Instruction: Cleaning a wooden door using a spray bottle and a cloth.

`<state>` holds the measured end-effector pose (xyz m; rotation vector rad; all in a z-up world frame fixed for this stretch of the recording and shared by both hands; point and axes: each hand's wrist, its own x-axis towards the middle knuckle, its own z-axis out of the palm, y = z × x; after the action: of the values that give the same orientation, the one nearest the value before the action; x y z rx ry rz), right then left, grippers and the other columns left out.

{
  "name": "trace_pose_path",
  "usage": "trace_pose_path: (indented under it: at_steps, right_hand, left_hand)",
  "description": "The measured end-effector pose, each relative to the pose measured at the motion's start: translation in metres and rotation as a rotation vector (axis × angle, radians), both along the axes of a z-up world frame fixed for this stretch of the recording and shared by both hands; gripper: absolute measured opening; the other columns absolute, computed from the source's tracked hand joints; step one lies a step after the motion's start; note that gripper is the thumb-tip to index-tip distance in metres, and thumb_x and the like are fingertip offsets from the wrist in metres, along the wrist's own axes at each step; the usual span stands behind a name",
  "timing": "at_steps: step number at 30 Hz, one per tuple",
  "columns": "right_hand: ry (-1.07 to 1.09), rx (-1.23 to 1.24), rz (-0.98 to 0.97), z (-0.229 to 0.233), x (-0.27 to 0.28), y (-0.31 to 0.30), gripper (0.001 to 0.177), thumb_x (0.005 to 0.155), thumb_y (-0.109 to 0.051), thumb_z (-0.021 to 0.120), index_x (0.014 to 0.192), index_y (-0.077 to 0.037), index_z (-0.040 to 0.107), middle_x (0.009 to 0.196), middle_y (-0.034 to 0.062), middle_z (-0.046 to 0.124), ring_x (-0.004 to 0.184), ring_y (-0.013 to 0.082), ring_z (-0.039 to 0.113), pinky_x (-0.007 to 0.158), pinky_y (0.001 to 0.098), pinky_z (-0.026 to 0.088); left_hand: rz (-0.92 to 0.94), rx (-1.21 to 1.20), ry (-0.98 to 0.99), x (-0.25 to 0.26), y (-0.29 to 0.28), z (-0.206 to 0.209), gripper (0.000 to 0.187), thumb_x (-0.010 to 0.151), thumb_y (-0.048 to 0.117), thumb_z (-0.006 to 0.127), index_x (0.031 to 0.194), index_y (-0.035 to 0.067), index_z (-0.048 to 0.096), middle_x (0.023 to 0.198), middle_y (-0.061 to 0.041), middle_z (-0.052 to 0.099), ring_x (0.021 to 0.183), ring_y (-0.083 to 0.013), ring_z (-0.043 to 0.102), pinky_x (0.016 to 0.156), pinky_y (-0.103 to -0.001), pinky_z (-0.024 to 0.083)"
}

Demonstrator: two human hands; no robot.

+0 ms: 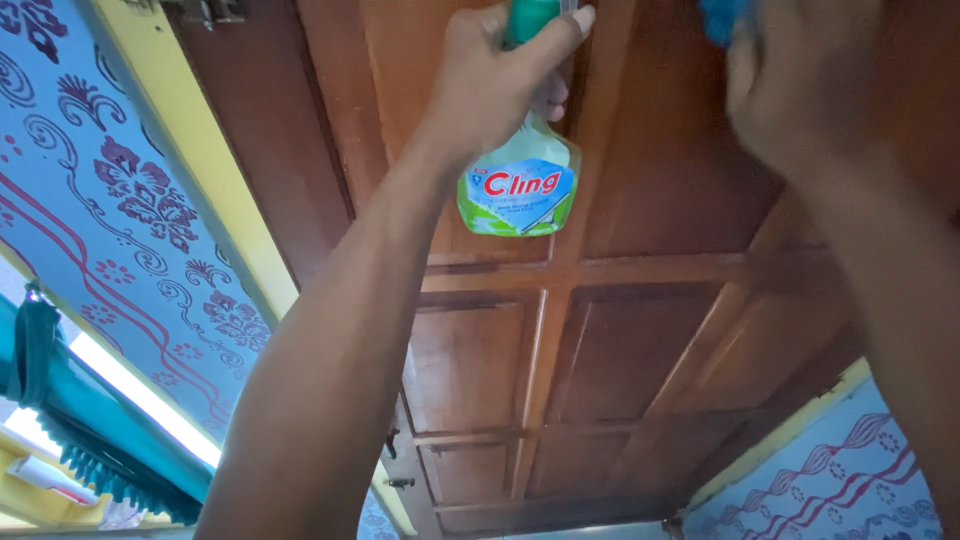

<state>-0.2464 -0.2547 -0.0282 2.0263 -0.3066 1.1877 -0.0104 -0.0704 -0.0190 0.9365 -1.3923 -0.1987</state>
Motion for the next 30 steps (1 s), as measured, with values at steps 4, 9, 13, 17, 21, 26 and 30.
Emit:
trace_pose_path:
  at_steps: [4,9,13,17,21,26,30]
  right_hand:
    - [0.018,0.233,-0.051,0.012,-0.004,-0.028,0.012,0.119,-0.012,0.053,0.124,-0.003,0.059,0.101,0.0182,0.062,0.089,0.0322,0.064,0.081,0.0442,0.053]
    - [-0.031,-0.166,0.037,-0.014,0.000,0.016,0.033,0.111,-0.002,0.061,0.143,0.002,0.053,0.137,0.0263,0.052,0.127,0.0409,0.055,0.112,0.0522,0.047]
    - [0.062,-0.069,0.051,-0.059,0.000,0.014,0.051,0.107,-0.004,0.069,0.155,-0.002,0.051,0.160,0.0285,0.037,0.149,0.0481,0.037,0.126,0.0618,0.033]
    - [0.113,0.062,0.106,-0.066,-0.005,0.015,0.056,0.108,-0.004,0.074,0.159,-0.008,0.051,0.171,0.0246,0.032,0.161,0.0445,0.030,0.133,0.0620,0.026]
    - [0.050,-0.016,0.046,-0.039,-0.012,0.011,0.053,0.110,-0.002,0.070,0.159,-0.006,0.049,0.165,0.0251,0.036,0.154,0.0433,0.036,0.131,0.0611,0.029]
    - [-0.040,0.151,0.141,-0.015,-0.015,0.019,0.052,0.107,-0.001,0.065,0.156,-0.004,0.047,0.149,0.0227,0.046,0.137,0.0463,0.047,0.114,0.0599,0.039]
    - [-0.045,0.233,0.175,-0.031,-0.014,0.034,0.048,0.112,-0.001,0.066,0.155,-0.005,0.044,0.146,0.0228,0.045,0.134,0.0461,0.046,0.112,0.0609,0.039]
  left_hand:
    - [-0.032,-0.036,0.004,-0.001,0.001,-0.002,0.031,0.094,0.035,0.073,0.089,0.005,0.068,0.068,0.001,0.062,0.059,-0.0109,0.069,0.055,-0.031,0.063]
    - [-0.048,-0.037,0.014,-0.003,0.000,-0.003,0.029,0.095,0.034,0.073,0.091,0.005,0.071,0.068,0.000,0.064,0.060,-0.0111,0.068,0.056,-0.030,0.062]
    - [-0.038,-0.056,0.011,-0.006,0.001,-0.007,0.031,0.096,0.035,0.073,0.092,0.004,0.070,0.070,0.000,0.066,0.062,-0.0110,0.068,0.057,-0.030,0.061]
    - [0.008,-0.023,0.014,-0.009,0.000,-0.017,0.033,0.094,0.036,0.074,0.088,0.004,0.068,0.068,-0.001,0.065,0.059,-0.0109,0.068,0.055,-0.030,0.060]
    - [0.023,0.076,0.014,-0.016,0.003,-0.040,0.036,0.094,0.038,0.072,0.084,0.004,0.067,0.065,-0.003,0.066,0.056,-0.0115,0.066,0.053,-0.030,0.055]
    - [0.031,0.139,0.057,-0.017,0.000,-0.060,0.032,0.093,0.035,0.073,0.085,0.004,0.068,0.067,-0.002,0.066,0.058,-0.0100,0.066,0.055,-0.030,0.059]
    - [0.059,0.138,0.025,-0.017,0.000,-0.062,0.031,0.094,0.034,0.072,0.085,0.005,0.069,0.066,-0.001,0.066,0.058,-0.0092,0.066,0.054,-0.029,0.057]
